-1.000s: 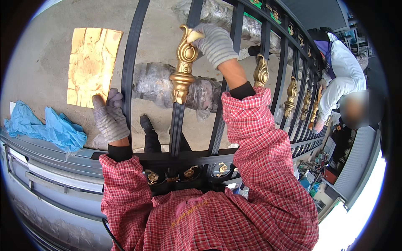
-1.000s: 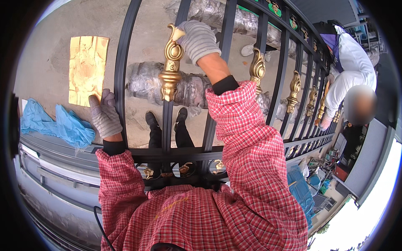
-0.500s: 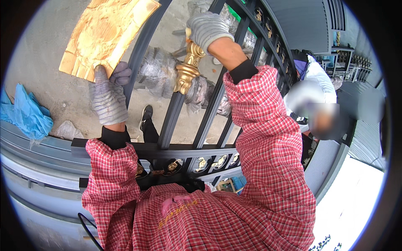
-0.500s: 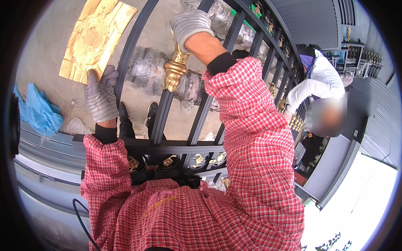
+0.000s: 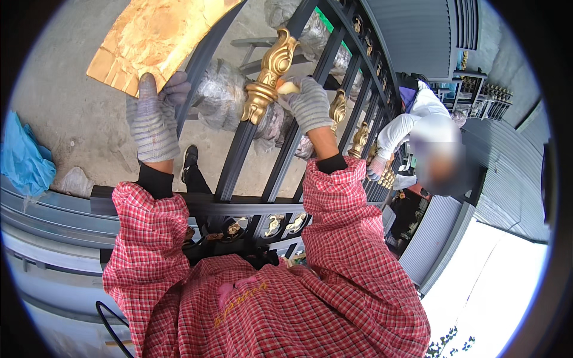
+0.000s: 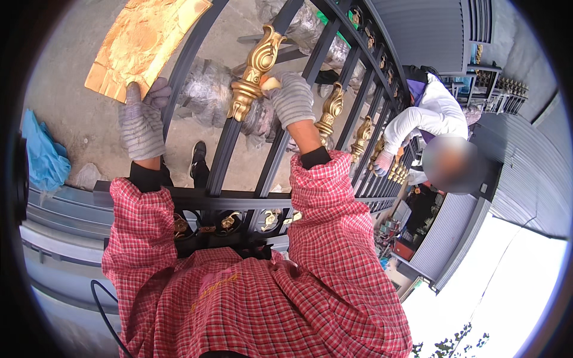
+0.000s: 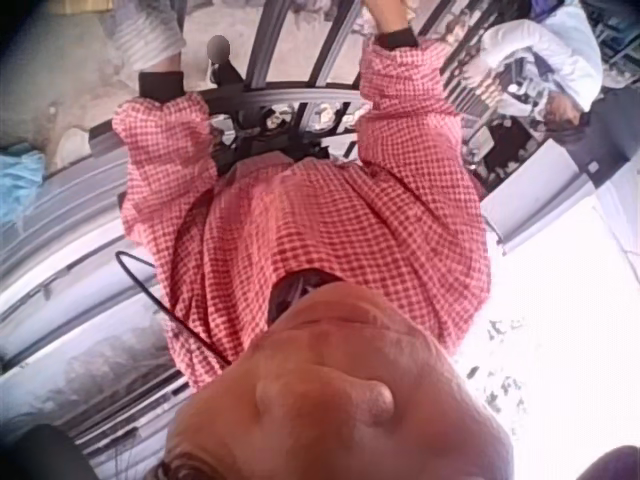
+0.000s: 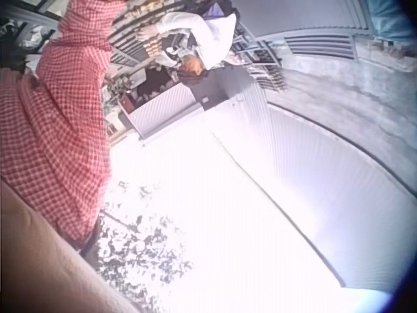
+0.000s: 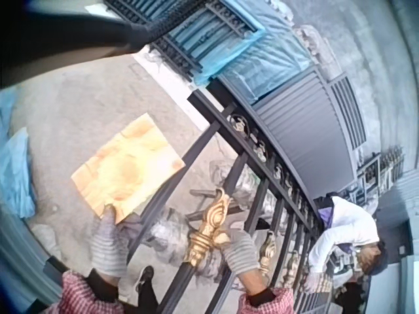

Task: The person rubs gold-colored decorative finials on a black metal gate with a small pad held in the right hand, repeatedly moving along the vertical bars. The person holds a larger flat pad in the left hand throughout. The work is performed outdoors on a gate with ornate gold accents.

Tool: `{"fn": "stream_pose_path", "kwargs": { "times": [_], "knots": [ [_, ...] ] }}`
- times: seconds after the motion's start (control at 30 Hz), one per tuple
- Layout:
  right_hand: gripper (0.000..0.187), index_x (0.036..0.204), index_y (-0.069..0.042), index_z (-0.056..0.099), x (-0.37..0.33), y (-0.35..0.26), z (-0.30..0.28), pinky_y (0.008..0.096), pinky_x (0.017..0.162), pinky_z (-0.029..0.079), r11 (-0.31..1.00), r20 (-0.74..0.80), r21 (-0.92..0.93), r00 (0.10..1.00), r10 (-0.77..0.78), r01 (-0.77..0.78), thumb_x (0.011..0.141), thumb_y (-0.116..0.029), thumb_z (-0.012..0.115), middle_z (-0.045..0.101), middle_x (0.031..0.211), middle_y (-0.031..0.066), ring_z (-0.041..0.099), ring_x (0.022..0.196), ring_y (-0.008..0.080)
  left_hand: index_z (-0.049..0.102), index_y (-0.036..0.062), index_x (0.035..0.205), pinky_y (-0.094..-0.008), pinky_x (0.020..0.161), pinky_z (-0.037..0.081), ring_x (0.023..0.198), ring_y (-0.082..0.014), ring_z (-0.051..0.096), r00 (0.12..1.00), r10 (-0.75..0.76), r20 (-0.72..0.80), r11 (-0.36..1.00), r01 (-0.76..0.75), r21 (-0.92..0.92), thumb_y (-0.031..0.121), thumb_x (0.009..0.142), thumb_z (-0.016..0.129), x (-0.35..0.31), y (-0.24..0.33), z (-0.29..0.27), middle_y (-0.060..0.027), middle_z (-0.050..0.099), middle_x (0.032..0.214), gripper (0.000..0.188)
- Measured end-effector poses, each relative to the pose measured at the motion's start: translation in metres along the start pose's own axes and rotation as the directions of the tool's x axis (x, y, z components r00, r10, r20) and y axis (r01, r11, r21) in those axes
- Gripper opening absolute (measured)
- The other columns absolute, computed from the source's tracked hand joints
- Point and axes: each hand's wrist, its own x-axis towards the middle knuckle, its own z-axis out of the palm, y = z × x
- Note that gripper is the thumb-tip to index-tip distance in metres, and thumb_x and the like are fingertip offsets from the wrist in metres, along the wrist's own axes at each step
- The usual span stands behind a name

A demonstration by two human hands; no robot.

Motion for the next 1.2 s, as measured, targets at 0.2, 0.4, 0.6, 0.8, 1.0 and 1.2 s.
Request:
{"fn": "stream_pose_path", "kwargs": {
  "times": [0.2,0.4,0.6,0.8,1.0,1.2],
  "knots": [
    [0.031,0.088,0.0,0.057,-0.004,-0.016,-0.007,0.0314,0.07,0.043,0.979,-0.182,0.184,0.982,-0.057,0.091,0.063,-0.016,0.066,0.057,0.08,0.0154,0.056,0.076,0.0288,0.049,-0.0017,0.1,-0.0222,0.06,0.047,0.07,-0.0175,0.059,0.999,-0.008,0.047,1.0,0.007,0.026,0.033,0.08,0.053,0.001,-0.008,0.003,-0.014,0.06,0.082,0.04],
    [0.035,0.089,0.0,0.057,-0.019,0.045,-0.071,0.0272,0.07,0.044,0.991,0.014,0.129,0.999,0.035,-0.037,0.058,-0.006,0.07,0.057,0.085,0.0108,0.056,0.077,0.0202,0.045,-0.0017,0.106,-0.0192,0.058,0.041,0.07,-0.0142,0.055,1.0,-0.004,0.006,1.0,0.004,0.027,0.032,0.08,0.053,0.003,-0.005,0.0,-0.0115,0.056,0.082,0.043],
    [0.03,0.087,-0.004,0.06,-0.002,0.139,-0.078,0.0304,0.066,0.046,0.911,0.015,-0.347,0.97,0.241,-0.221,0.063,-0.019,0.068,0.06,0.077,0.012,0.059,0.073,0.0239,0.048,-0.0009,0.104,-0.0215,0.063,0.042,0.073,-0.0164,0.057,0.999,-0.03,0.027,0.997,0.028,0.066,0.033,0.08,0.053,0.002,-0.007,-0.006,-0.0119,0.059,0.085,0.041],
    [0.02,0.082,-0.007,0.061,0.023,0.164,-0.015,0.0373,0.067,0.047,0.629,0.186,-0.774,0.922,0.34,-0.076,0.069,-0.021,0.06,0.059,0.084,0.0158,0.058,0.082,0.0292,0.047,-0.0014,0.105,-0.0226,0.067,0.042,0.075,-0.0162,0.056,0.999,0.002,0.053,0.989,-0.01,0.148,0.032,0.082,0.051,-0.001,-0.002,-0.004,-0.012,0.058,0.086,0.041],
    [0.022,0.088,-0.006,0.062,0.029,0.136,-0.039,0.0373,0.067,0.048,0.672,0.237,-0.733,0.886,0.399,-0.106,0.066,-0.013,0.061,0.06,0.089,0.0169,0.058,0.085,0.0299,0.047,-0.0013,0.106,-0.0229,0.07,0.041,0.076,-0.0154,0.055,0.999,-0.001,0.042,0.983,-0.006,0.183,0.034,0.082,0.05,-0.002,0.0,-0.005,-0.0119,0.058,0.087,0.042],
    [0.017,0.082,-0.001,0.063,0.027,0.147,-0.029,0.0383,0.066,0.048,0.712,0.413,-0.695,0.866,0.282,0.099,0.071,-0.012,0.056,0.059,0.091,0.0174,0.058,0.083,0.0313,0.042,-0.0043,0.109,-0.0269,0.079,0.04,0.083,-0.0192,0.055,0.995,-0.051,0.09,0.992,0.04,0.12,0.029,0.082,0.052,-0.001,-0.003,-0.012,-0.0166,0.057,0.092,0.045]
  ]
}}
